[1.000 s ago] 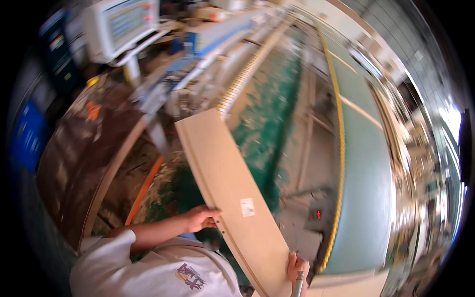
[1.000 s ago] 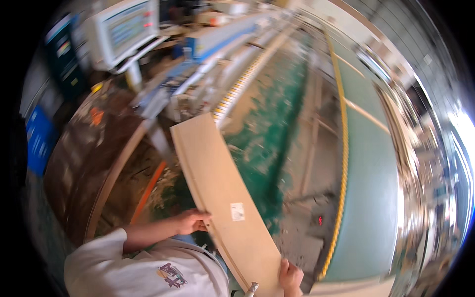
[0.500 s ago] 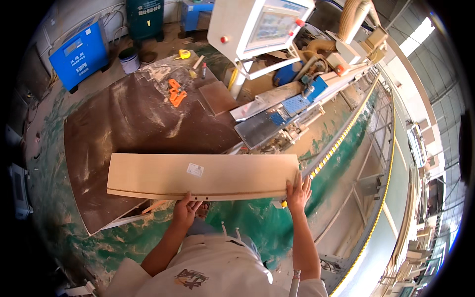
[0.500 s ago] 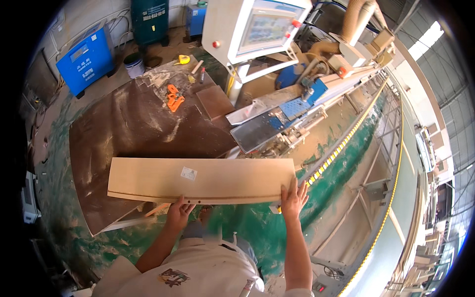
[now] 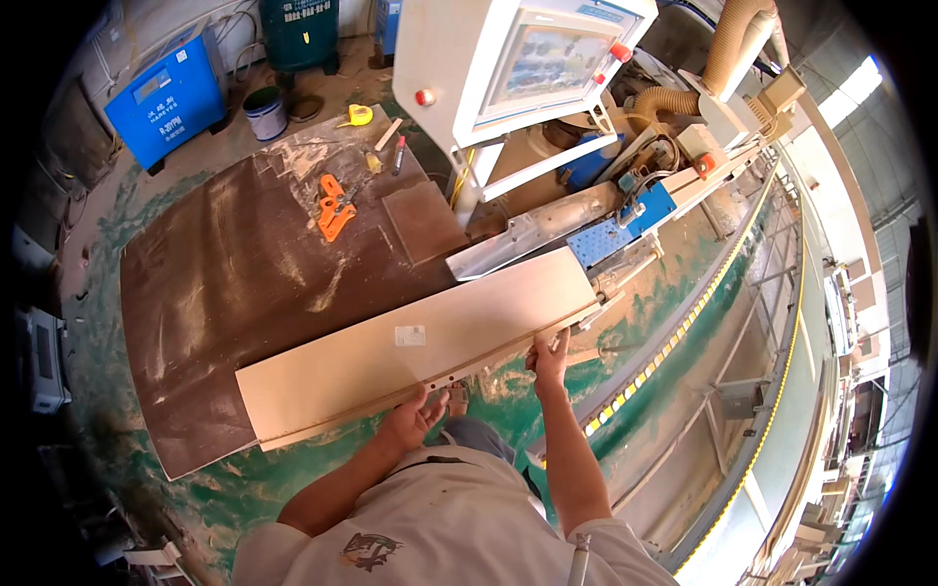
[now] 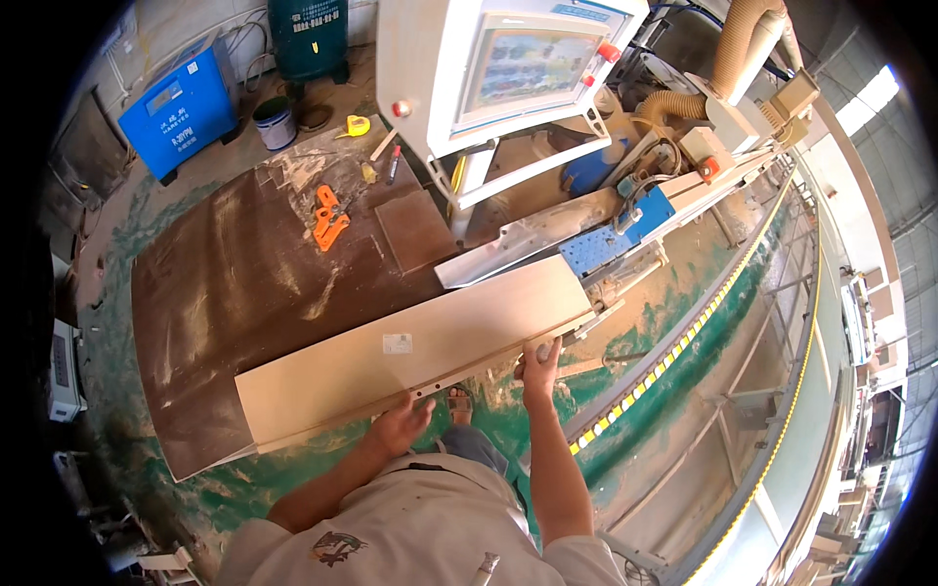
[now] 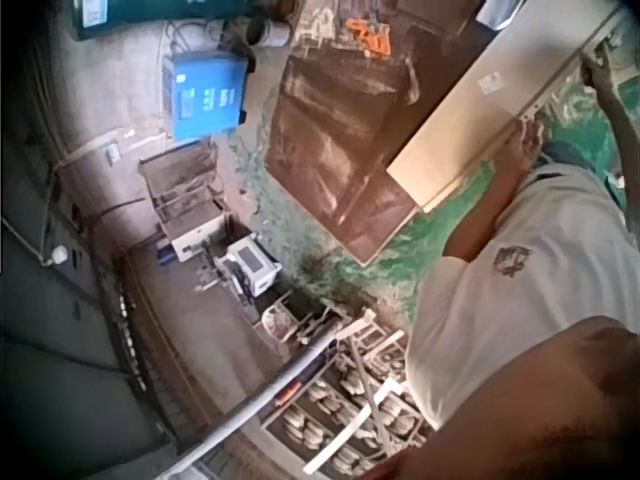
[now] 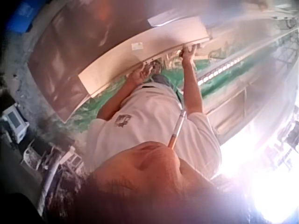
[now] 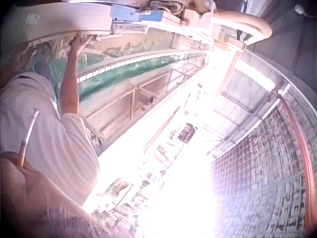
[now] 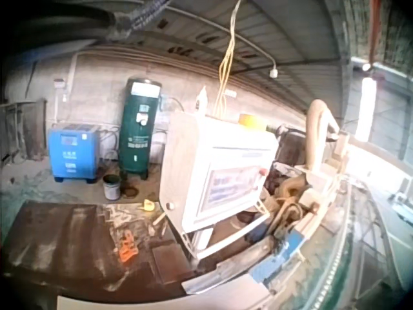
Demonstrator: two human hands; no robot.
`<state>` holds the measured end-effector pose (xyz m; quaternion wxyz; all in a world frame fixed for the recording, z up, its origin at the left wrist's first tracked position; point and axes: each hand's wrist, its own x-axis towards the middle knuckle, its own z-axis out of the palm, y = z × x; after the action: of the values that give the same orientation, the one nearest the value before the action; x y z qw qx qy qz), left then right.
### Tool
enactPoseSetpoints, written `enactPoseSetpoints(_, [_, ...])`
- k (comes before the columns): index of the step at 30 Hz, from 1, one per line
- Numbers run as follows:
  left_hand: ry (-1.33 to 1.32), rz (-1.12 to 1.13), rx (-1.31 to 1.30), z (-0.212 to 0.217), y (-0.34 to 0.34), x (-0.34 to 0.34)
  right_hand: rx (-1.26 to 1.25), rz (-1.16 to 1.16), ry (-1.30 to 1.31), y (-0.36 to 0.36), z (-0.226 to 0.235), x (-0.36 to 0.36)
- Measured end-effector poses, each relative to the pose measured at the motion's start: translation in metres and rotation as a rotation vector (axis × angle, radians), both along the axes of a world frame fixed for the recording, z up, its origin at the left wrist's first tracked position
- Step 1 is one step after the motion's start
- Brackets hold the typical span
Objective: The person sorts through wooden panels on a table and then feeds them one by one into an edge-banding machine in a factory setting.
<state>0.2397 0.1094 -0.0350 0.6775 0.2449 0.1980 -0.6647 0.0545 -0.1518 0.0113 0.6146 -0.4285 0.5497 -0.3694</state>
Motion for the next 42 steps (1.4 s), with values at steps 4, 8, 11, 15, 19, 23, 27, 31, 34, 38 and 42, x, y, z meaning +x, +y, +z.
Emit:
enactPoseSetpoints(4, [-0.199, -0.463, 0.040, 0.036, -0.035, -0.001, 0.036, -0.017, -0.085, -0.051, -0.005, -0.012])
enactPoseSetpoints(8, [-0.899, -0.865, -0.050, 0.080, -0.037, 0.006, 0.044, 0.064, -0.143, -0.073, -0.002, -0.009])
enactPoseSetpoints(11, [-0.872, -0.476, 0.270, 0.125, -0.024, 0.032, 0.011, 0.128, -0.144, -0.079, -0.003, -0.022])
enactPoseSetpoints(15, [-1.759, -0.438, 0.739, 0.136, 0.044, 0.057, 0.020, 0.107, -0.141, -0.083, -0.004, -0.024])
enactPoseSetpoints(19, [-2.060, -1.090, 0.946, 0.154, 0.095, 0.050, 0.042, 0.118, -0.163, -0.098, -0.003, -0.030])
enactPoseSetpoints(23, [-2.069, -1.174, 1.038, 0.138, 0.118, 0.032, 0.063, 0.123, -0.138, -0.142, 0.002, -0.046])
enactPoseSetpoints(27, [-2.126, -1.006, 0.892, 0.116, 0.102, 0.027, 0.080, 0.088, -0.174, -0.196, -0.004, -0.071])
enactPoseSetpoints(31, [-2.234, -0.886, 0.812, 0.109, 0.064, 0.020, 0.069, 0.074, -0.189, -0.236, -0.004, -0.088])
enactPoseSetpoints(34, [-2.180, -0.922, 0.809, 0.110, 0.047, 0.018, 0.053, 0.090, -0.140, -0.265, -0.006, -0.099])
enactPoseSetpoints(38, [-2.264, -0.875, 0.548, 0.121, -0.002, 0.023, 0.018, 0.052, -0.051, -0.296, -0.006, -0.107])
enactPoseSetpoints(42, [-2.341, -0.845, 0.349, 0.115, -0.031, 0.034, -0.010, -0.224, -0.125, -0.283, 0.003, -0.104])
